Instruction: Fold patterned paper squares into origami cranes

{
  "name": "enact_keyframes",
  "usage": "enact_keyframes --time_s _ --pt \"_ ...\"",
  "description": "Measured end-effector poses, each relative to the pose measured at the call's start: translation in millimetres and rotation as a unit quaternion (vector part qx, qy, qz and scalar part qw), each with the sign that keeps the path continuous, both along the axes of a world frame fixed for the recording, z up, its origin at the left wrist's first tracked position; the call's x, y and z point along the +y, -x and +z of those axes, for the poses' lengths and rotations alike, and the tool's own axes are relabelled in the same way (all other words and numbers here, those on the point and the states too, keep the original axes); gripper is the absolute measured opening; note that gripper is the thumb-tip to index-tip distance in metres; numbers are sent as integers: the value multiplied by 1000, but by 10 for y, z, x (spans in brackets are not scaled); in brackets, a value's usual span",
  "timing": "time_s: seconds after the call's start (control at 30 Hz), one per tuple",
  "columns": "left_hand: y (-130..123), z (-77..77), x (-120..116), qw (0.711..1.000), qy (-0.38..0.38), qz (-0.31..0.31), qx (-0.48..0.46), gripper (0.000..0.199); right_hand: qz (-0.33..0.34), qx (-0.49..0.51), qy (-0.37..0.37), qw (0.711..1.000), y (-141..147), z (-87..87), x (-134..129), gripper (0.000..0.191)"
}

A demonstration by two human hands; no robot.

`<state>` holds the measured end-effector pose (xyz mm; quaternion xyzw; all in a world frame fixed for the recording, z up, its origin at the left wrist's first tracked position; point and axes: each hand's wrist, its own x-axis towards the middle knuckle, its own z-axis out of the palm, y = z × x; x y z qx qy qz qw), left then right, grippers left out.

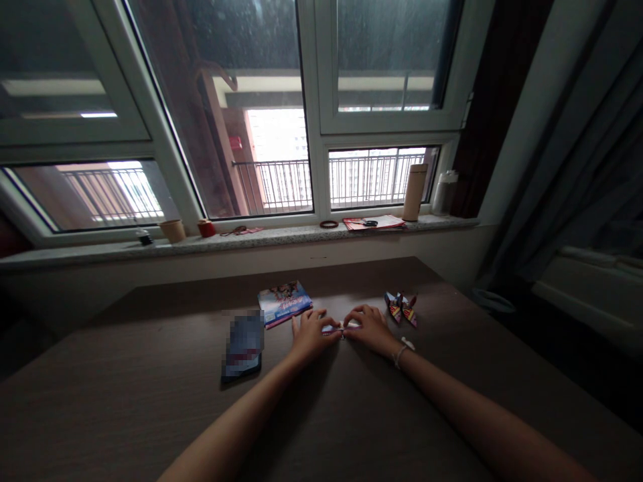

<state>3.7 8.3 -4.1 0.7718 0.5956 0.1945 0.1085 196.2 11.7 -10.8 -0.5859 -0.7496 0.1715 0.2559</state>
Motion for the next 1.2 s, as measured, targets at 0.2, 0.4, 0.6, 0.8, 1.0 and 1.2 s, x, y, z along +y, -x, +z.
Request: enact_keyframes --time_s 0.2,0.4,0.6,0.8,1.0,1.2 --pt "-20 28 18 1000 22 5 -15 24 -20 -3 25 999 33 2 39 22" --pt "-23 18 42 999 39 13 -17 24 -27 -2 32 999 44 -4 41 22" --pt "-31 21 31 999 30 10 -19 25 -31 -1 29 999 62 0 33 20" --pt "-69 83 2 999 47 11 0 27 -33 3 41 999 82 -5 61 16" --pt "-82 96 3 998 52 12 17 28 -38 9 43 998 90 -12 74 15" --pt "-72 85 18 999 52 14 10 27 -43 15 40 998 101 -5 59 17"
